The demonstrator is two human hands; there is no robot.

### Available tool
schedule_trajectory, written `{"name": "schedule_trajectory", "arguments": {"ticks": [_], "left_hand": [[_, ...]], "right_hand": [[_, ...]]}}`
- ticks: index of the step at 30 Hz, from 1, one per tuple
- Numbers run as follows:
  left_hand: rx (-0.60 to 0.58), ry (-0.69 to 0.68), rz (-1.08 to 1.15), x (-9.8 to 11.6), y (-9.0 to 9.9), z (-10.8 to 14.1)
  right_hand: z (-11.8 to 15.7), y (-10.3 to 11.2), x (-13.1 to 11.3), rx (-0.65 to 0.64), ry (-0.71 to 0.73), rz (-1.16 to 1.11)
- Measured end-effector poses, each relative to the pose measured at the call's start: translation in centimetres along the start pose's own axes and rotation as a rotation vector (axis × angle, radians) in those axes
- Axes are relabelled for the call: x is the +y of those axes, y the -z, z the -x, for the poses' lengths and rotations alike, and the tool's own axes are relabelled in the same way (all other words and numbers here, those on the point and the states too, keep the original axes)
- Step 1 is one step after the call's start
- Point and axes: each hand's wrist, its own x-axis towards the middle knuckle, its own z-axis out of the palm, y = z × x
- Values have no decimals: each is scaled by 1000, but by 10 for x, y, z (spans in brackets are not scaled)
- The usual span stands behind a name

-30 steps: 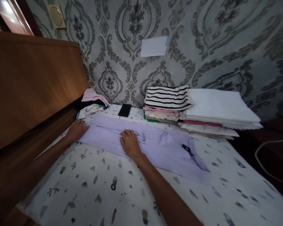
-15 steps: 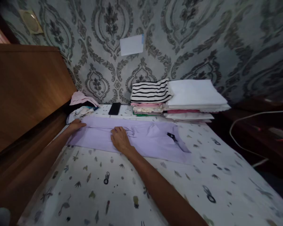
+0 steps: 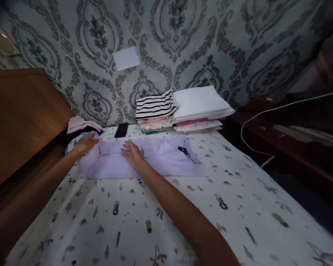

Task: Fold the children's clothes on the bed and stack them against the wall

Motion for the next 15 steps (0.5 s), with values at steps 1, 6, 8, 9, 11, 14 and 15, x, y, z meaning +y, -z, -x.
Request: {"name": "schedule_trajectory", "arguments": {"ticks": [1,6,8,9,11,14,15], "left_hand": [[-35,-17,31,16,-7,4],[-457,-113,414,73,-40,31],[-519,-149,530,75,-46,40],[-485,-171,531,72,-48,44],[-364,-263,471,57,-52,53],[-156,-502,268,30,-62,69],[-107,-579,184,22,-67,76]], "right_hand": [[0,4,-4,-7,-92,-111],[5,23,-17,-35,-211,-340],[4,26,-16,-78,-200,-354],[3,27,-14,-102,-195,-343],[-2,27,-9,-142,-174,-298],[-11,26,2,-124,-64,-186],[-14,26,5,-100,-15,-153]]}}
